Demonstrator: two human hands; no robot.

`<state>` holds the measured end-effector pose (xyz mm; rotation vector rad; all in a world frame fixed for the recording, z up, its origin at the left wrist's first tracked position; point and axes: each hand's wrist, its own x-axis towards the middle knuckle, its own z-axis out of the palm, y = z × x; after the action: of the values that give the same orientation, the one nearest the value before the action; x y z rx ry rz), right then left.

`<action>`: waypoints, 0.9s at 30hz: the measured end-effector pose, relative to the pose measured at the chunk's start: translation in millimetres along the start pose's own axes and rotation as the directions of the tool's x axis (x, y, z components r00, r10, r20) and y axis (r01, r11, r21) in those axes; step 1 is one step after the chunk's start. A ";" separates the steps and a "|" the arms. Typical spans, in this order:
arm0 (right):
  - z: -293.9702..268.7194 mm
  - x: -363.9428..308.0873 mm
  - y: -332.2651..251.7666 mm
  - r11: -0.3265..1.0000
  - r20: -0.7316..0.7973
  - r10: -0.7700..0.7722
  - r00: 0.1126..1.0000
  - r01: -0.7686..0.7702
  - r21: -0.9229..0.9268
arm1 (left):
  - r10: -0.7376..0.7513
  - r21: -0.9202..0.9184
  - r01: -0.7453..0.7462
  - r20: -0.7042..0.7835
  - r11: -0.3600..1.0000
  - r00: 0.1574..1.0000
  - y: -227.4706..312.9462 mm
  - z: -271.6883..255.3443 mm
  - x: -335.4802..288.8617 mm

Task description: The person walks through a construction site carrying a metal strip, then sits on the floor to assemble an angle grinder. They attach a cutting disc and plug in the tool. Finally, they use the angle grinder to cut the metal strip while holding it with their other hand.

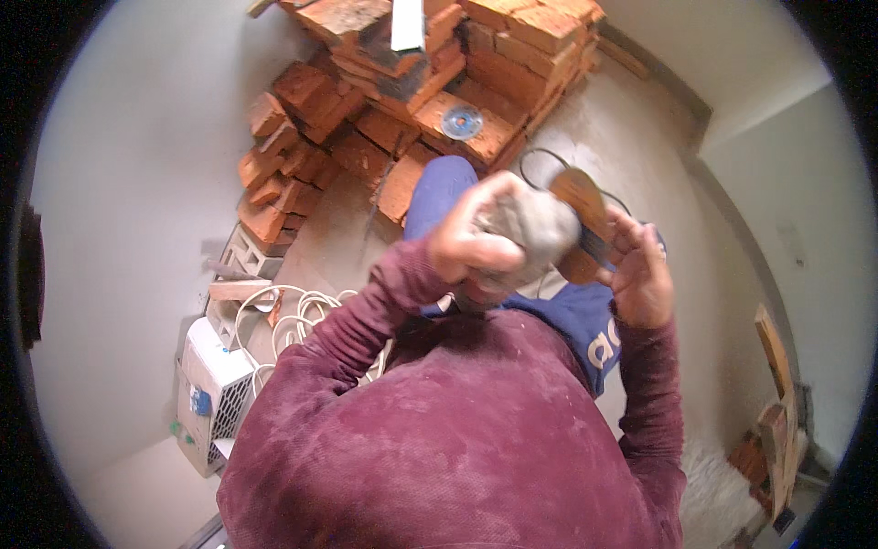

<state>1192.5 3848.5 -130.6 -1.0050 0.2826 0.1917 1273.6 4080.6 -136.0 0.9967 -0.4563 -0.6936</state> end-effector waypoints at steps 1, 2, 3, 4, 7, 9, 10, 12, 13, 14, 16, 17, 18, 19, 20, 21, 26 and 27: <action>31.4 0.2 -15.4 0.986 0.037 -0.014 0.999 0.008 0.166 | -0.052 0.022 0.052 -0.011 0.998 0.999 -0.9 8.7 -2.3; 49.3 -3.0 -28.0 0.980 0.074 0.050 0.996 -0.063 0.188 | -0.058 0.020 0.059 -0.017 0.998 0.998 0.8 15.1 -1.9; 62.3 -8.0 -39.6 0.970 0.114 0.106 0.988 -0.128 0.206 | -0.062 0.024 0.063 -0.019 0.998 0.998 2.8 23.8 1.5; 75.0 -12.3 -49.0 0.955 0.166 0.170 0.971 -0.204 0.216 | 0.102 -0.022 -0.104 -0.054 0.994 0.993 -18.5 26.6 4.3; 61.5 -9.4 -51.5 0.974 0.150 0.206 0.967 -0.217 0.067 | 0.050 0.263 -0.023 -0.099 0.965 0.994 -18.7 37.1 -3.0; 65.6 -11.5 -61.5 0.943 0.131 0.307 0.943 -0.320 0.095 | 0.067 0.334 -0.021 -0.127 0.942 0.990 -12.8 47.4 -6.6; 67.8 -15.2 -61.8 0.939 0.129 0.323 0.937 -0.335 0.082 | 0.111 0.373 -0.049 -0.147 0.926 0.983 -15.8 54.3 -10.9; 69.0 -19.0 -59.8 0.938 0.119 0.336 0.934 -0.344 0.047 | 0.132 0.539 -0.005 -0.197 0.842 0.971 -5.8 60.7 -19.8; 65.1 -22.0 -56.7 0.956 0.075 0.294 0.953 -0.292 -0.036 | 0.180 0.558 -0.032 -0.212 0.829 0.961 -9.3 64.2 -22.2; 60.7 -25.1 -50.8 0.976 0.116 0.212 0.970 -0.204 -0.082 | 0.187 0.561 -0.023 -0.236 0.828 0.954 -8.5 69.6 -26.1; 63.8 -24.6 -38.8 0.992 0.160 0.107 0.981 -0.095 -0.084 | 0.206 0.536 -0.033 -0.266 0.844 0.942 -9.5 66.6 -32.2; 69.7 -26.3 -36.0 0.996 0.150 0.081 0.985 -0.075 -0.046 | 0.215 0.510 -0.054 -0.263 0.859 0.941 -11.2 64.6 -33.7; 77.1 -25.9 -34.6 0.990 0.155 0.076 0.985 -0.056 -0.131 | 0.224 0.483 -0.075 -0.258 0.872 0.940 -11.8 61.7 -36.6; 80.4 -25.9 -30.8 0.988 0.161 0.065 0.985 -0.041 -0.151 | 0.204 0.472 -0.057 -0.267 0.880 0.942 -11.3 60.0 -40.6; 83.8 -24.2 -27.1 0.985 0.163 0.053 0.985 -0.025 -0.170 | 0.182 0.460 -0.038 -0.273 0.887 0.945 -9.6 56.8 -44.2; 87.0 -23.0 -23.1 0.982 0.162 0.039 0.986 -0.008 -0.186 | 0.156 0.447 -0.017 -0.276 0.895 0.948 -8.7 54.0 -47.9; 102.2 -16.7 -17.0 0.980 0.232 0.027 0.972 0.020 -0.199 | 0.346 0.453 -0.208 -0.246 0.867 0.906 -11.7 38.9 -53.7; 105.3 -16.8 -13.8 0.979 0.212 0.023 0.977 0.021 -0.202 | 0.340 0.443 -0.208 -0.242 0.872 0.909 -9.2 36.3 -57.5</action>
<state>1195.8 3930.4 -61.0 -1.1764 0.0672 0.3329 1207.2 4096.3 -128.9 1.3787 -0.4615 -0.1673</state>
